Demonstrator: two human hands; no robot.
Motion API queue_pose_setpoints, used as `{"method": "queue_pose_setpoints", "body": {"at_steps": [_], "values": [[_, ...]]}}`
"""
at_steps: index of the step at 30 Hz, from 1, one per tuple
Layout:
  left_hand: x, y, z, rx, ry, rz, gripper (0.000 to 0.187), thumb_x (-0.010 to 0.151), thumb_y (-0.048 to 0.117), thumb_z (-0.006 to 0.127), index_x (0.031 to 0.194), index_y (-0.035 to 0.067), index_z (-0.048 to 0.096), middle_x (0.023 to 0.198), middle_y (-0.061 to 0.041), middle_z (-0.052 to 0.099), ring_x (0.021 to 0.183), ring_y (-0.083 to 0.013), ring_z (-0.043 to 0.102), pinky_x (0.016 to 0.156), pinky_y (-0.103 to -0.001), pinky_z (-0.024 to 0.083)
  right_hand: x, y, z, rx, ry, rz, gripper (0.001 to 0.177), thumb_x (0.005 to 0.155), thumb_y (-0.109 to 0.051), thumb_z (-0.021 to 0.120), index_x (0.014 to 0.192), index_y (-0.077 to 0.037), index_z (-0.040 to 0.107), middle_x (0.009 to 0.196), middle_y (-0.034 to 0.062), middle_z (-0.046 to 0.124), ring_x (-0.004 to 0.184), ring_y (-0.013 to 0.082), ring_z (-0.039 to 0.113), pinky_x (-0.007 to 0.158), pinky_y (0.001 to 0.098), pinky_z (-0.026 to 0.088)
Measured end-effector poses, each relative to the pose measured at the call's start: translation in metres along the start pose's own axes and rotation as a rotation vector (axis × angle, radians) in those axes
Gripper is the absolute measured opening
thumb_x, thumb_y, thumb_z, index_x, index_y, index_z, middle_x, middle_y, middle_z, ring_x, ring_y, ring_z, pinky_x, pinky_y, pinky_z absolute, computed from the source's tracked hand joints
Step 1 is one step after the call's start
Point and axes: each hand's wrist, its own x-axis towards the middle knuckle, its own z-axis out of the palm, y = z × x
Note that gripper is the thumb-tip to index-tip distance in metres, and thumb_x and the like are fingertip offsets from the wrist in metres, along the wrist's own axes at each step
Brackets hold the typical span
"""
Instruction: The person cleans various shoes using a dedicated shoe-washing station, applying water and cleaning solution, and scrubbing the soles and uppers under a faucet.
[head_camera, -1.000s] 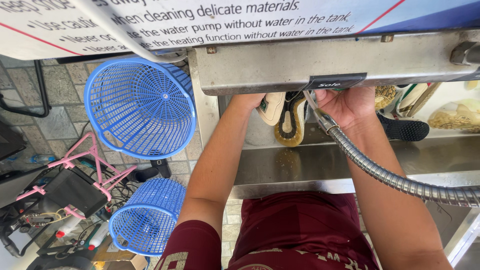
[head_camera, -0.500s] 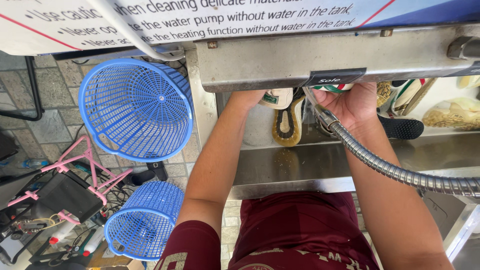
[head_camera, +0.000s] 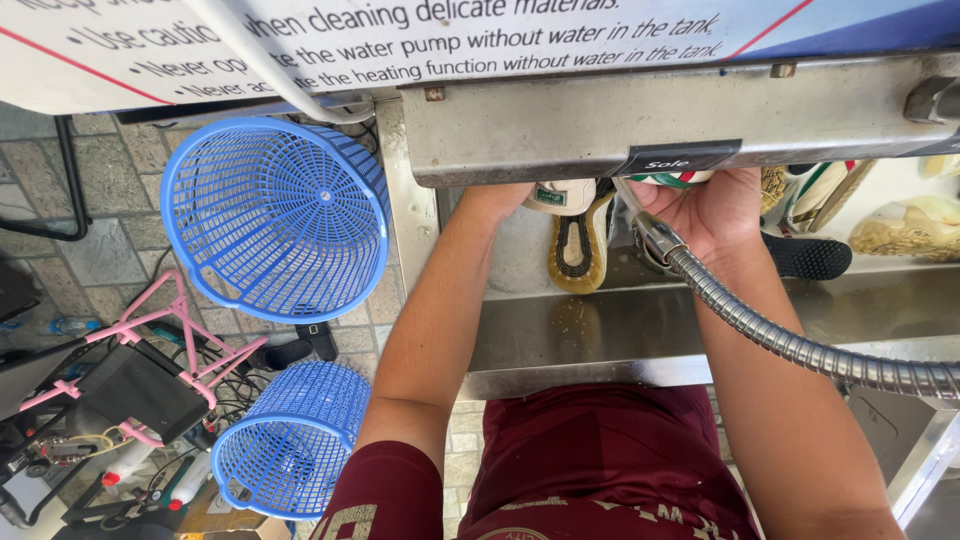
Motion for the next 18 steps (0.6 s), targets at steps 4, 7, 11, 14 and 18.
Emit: {"method": "queue_pose_setpoints", "body": {"at_steps": [4, 7, 11, 14, 18], "values": [[0.001, -0.009, 0.000, -0.065, -0.003, 0.053, 0.053, 0.092, 0.033, 0.077, 0.135, 0.005, 0.061, 0.134, -0.013, 0.067, 0.125, -0.0221, 0.064, 0.107, -0.036, 0.053, 0.000, -0.001, 0.003, 0.015, -0.022, 0.013, 0.061, 0.109, -0.045, 0.051, 0.143, 0.006, 0.053, 0.130, 0.0238, 0.070, 0.114, 0.0349, 0.074, 0.096, 0.0491, 0.065], [-0.002, -0.003, -0.003, -0.228, -0.027, 0.061, 0.060, 0.083, 0.030, 0.086, 0.132, 0.004, 0.062, 0.129, -0.013, 0.069, 0.120, -0.0233, 0.066, 0.102, -0.037, 0.057, -0.003, -0.002, 0.003, -0.002, -0.054, 0.015, 0.058, 0.110, -0.041, 0.051, 0.144, 0.006, 0.052, 0.131, 0.0235, 0.069, 0.116, 0.0352, 0.073, 0.099, 0.0500, 0.064], [-0.009, 0.013, -0.003, -0.491, -0.115, 0.045, 0.069, 0.071, 0.025, 0.095, 0.129, 0.004, 0.064, 0.122, -0.010, 0.071, 0.113, -0.0237, 0.069, 0.097, -0.038, 0.061, -0.006, -0.003, -0.001, -0.101, -0.032, -0.019, 0.058, 0.107, -0.039, 0.052, 0.143, 0.006, 0.052, 0.134, 0.0227, 0.068, 0.118, 0.0349, 0.072, 0.102, 0.0520, 0.063], [-0.011, 0.017, -0.004, -0.556, -0.133, 0.060, 0.070, 0.066, 0.024, 0.098, 0.126, 0.006, 0.066, 0.119, -0.009, 0.073, 0.112, -0.0236, 0.071, 0.098, -0.039, 0.062, -0.004, -0.003, -0.011, -0.139, -0.061, -0.031, 0.057, 0.110, -0.037, 0.052, 0.143, 0.008, 0.054, 0.131, 0.0250, 0.068, 0.115, 0.0359, 0.072, 0.099, 0.0504, 0.062], [-0.012, 0.016, -0.007, -0.556, -0.138, 0.101, 0.068, 0.063, 0.023, 0.100, 0.122, 0.006, 0.070, 0.117, -0.009, 0.074, 0.112, -0.0234, 0.071, 0.099, -0.039, 0.061, -0.003, -0.002, -0.021, -0.118, -0.092, -0.039, 0.058, 0.111, -0.040, 0.051, 0.144, 0.007, 0.054, 0.131, 0.0245, 0.067, 0.114, 0.0348, 0.072, 0.098, 0.0484, 0.063]]}}
